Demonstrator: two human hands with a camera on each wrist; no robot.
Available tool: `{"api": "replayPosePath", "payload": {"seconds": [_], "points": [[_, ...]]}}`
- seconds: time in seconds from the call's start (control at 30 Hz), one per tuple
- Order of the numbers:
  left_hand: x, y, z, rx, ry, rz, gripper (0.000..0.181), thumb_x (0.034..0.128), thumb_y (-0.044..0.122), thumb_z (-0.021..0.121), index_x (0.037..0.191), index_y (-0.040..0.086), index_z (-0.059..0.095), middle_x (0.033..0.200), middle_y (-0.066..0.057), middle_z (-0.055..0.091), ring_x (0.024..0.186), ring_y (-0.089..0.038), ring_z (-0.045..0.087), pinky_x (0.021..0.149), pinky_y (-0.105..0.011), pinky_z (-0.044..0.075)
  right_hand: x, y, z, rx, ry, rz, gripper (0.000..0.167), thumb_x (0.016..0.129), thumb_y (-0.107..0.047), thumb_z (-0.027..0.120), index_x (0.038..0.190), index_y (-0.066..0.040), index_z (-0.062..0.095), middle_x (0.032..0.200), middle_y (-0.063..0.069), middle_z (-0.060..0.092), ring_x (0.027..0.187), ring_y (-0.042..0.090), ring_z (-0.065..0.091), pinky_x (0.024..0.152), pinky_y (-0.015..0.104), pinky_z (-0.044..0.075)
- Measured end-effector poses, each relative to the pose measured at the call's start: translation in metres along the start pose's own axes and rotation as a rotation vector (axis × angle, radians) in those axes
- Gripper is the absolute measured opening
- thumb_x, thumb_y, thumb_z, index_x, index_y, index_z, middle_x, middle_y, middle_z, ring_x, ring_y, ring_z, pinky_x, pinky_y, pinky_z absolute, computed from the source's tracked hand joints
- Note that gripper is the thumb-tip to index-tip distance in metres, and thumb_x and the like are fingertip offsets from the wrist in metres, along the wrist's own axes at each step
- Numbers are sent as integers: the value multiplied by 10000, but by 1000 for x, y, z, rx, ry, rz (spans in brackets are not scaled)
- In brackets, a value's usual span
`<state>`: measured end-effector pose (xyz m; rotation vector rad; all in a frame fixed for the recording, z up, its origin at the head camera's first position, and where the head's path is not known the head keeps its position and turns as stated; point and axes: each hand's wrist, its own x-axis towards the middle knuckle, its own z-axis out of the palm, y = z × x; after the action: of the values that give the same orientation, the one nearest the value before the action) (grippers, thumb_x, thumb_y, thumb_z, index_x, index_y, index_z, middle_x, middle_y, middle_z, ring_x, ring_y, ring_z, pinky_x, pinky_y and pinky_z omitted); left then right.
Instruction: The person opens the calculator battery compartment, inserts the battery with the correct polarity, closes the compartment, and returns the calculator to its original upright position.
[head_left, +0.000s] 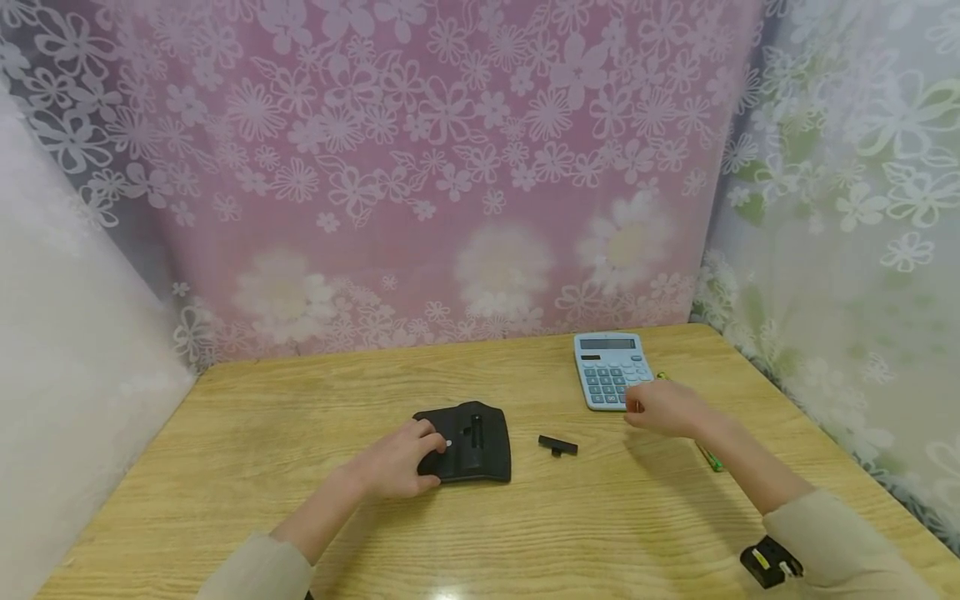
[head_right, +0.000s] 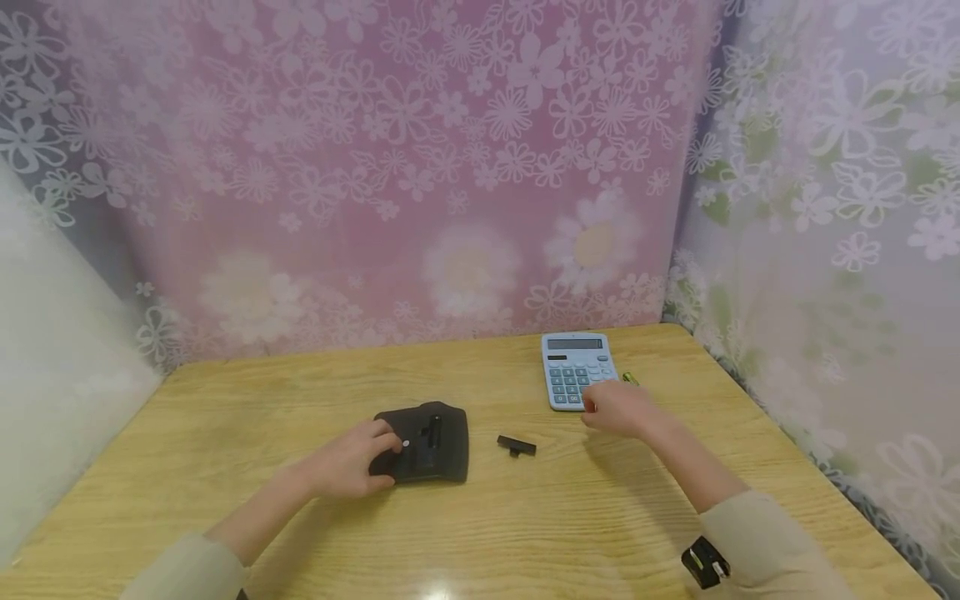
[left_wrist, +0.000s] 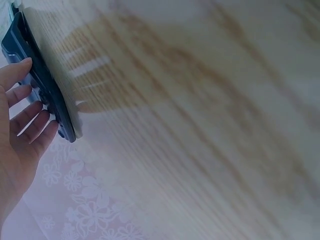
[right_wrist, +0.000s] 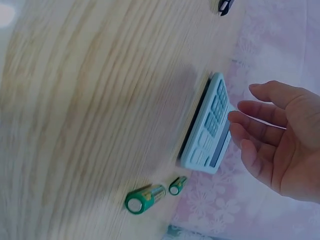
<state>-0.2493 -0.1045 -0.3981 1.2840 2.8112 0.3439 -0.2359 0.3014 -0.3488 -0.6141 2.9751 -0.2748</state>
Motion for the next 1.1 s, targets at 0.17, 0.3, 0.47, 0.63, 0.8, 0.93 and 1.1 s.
{"api": "replayPosePath", "payload": {"seconds": [0.17, 0.3, 0.47, 0.63, 0.8, 0.93, 1.1], "points": [[1, 0, 1, -10, -4, 4, 320, 828, 280, 691, 1095, 132, 594, 1053, 5, 482, 942, -152, 468, 822, -337, 441, -6, 13, -2, -4, -27, 42, 75, 864, -155, 623, 814, -100, 618, 732, -51, 579, 621, 96, 498, 562, 312, 427], [0, 0, 1, -19, -3, 8, 322, 829, 270, 690, 1100, 127, 587, 1066, -1, 478, 950, -157, 463, 824, -341, 440, -9, 21, -5, -19, -41, 66, 86, 851, -147, 632, 810, -72, 620, 753, -16, 594, 657, 136, 532, 585, 340, 447], [0, -1, 3, -14, 8, 14, 317, 823, 267, 694, 1089, 130, 589, 1061, 2, 482, 946, -157, 467, 827, -343, 437, -16, 27, -10, -2, -85, 101, 101, 847, -120, 639, 795, -44, 598, 752, 14, 574, 649, 163, 517, 582, 347, 441], [0, -2, 4, -2, 16, 27, 316, 818, 270, 699, 1082, 130, 595, 1051, 4, 487, 939, -154, 466, 820, -340, 437, -25, 33, -9, 20, -96, 173, 236, 839, -108, 641, 651, -99, 499, 591, -42, 413, 519, 105, 338, 488, 269, 308], [0, -1, 4, -10, 15, 31, 317, 820, 257, 700, 1085, 120, 595, 1053, -3, 486, 941, -161, 465, 815, -345, 438, -29, 40, -6, 12, -109, 279, 361, 843, -120, 630, 576, -153, 390, 521, -67, 247, 487, 79, 194, 468, 236, 200], [0, 0, 3, -17, 14, 30, 312, 822, 248, 699, 1084, 116, 593, 1055, -4, 484, 946, -165, 463, 813, -347, 439, -31, 42, -5, -14, -118, 297, 330, 841, -122, 625, 585, -137, 418, 516, -59, 298, 472, 79, 254, 459, 234, 240], [-1, 0, 3, -20, 26, 40, 313, 820, 238, 703, 1082, 106, 594, 1052, -6, 485, 943, -165, 466, 807, -345, 442, -34, 42, -4, -12, -148, 319, 244, 858, -109, 607, 646, -94, 486, 550, 6, 445, 464, 123, 411, 444, 256, 324]]}}
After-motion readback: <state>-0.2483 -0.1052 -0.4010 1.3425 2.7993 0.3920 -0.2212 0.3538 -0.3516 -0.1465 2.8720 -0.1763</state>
